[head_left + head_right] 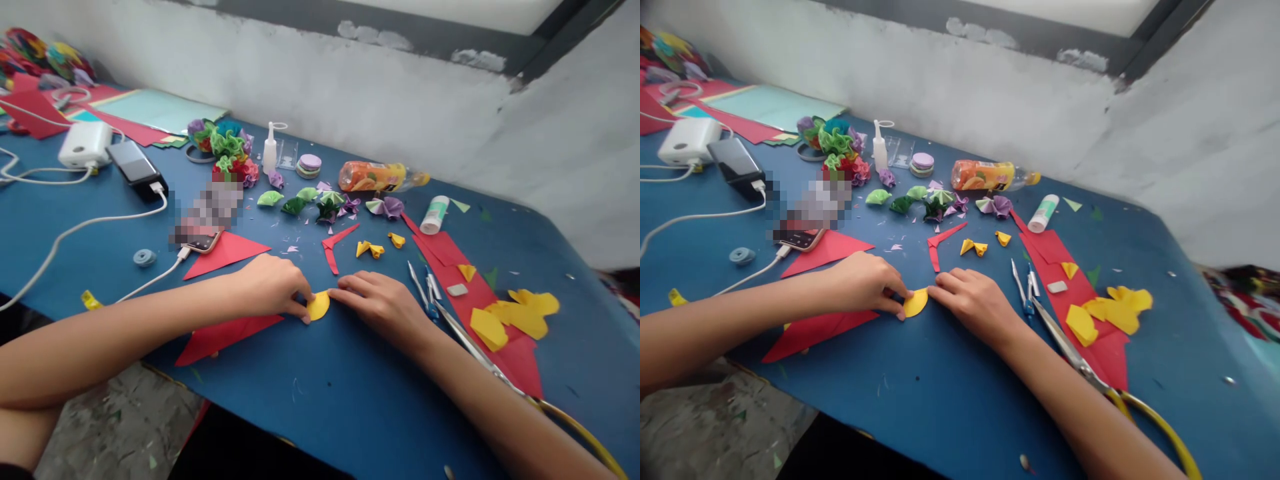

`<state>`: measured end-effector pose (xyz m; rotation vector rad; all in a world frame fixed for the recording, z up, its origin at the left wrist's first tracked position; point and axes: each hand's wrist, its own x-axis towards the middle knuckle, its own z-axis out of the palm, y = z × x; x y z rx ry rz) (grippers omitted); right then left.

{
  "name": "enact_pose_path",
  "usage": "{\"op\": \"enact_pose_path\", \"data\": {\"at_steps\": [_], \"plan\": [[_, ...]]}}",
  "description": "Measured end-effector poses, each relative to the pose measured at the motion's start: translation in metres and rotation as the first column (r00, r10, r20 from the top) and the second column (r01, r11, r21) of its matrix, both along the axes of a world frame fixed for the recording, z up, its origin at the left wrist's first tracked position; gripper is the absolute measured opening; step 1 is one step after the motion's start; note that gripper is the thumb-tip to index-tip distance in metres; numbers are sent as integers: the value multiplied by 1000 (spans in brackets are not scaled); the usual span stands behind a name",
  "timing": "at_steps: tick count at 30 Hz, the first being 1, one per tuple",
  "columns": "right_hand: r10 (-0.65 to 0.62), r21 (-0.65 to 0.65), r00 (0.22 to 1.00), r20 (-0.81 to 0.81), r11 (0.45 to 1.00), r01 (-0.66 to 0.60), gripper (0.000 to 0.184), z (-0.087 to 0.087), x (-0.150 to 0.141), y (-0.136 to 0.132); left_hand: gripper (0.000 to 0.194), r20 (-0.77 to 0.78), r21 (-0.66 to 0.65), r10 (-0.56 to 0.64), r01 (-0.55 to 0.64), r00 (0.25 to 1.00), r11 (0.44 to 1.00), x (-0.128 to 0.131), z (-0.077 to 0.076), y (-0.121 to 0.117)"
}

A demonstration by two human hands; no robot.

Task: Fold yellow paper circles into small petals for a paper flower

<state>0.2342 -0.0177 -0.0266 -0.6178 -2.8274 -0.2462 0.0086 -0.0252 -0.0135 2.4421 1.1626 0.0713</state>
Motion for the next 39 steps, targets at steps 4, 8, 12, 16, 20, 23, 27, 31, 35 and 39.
{"op": "enact_pose_path", "data": {"at_steps": [4,8,12,16,20,23,27,31,35,39], "plan": [[-174,-169,967,-189,975,143,24,-8,2,0,34,30,-50,49,-48,998,998,-1,0,1],[-209,-325,939,-274,939,114,17,-13,-8,-4,37,78,-72,51,-45,996,996,-2,-2,2],[-168,-251,959,-227,962,109,20,-13,-16,-7,24,108,6,8,-9,994,1000,0,-4,-2],[-215,-180,951,-223,968,177,18,-12,-21,-12,17,143,93,44,-58,989,994,3,-4,-6],[-232,-121,927,-295,971,205,15,-12,-23,-18,18,246,51,105,-121,964,991,4,-6,-6],[-239,-109,919,-313,970,215,15,-13,-24,-19,21,324,-10,96,-99,941,995,3,-9,-4],[-262,-171,906,-333,961,216,13,-12,-24,-18,21,414,-50,96,-83,905,995,3,-14,-2],[-278,-269,884,-377,946,183,11,-11,-24,-16,23,420,53,98,-132,902,990,5,-17,-2],[-270,-330,880,-391,933,140,11,-10,-25,-15,23,425,119,50,-111,904,987,6,-18,-2],[-254,-355,873,-417,929,101,10,-11,-24,-13,24,474,115,24,-89,880,989,6,-19,-1]]}}
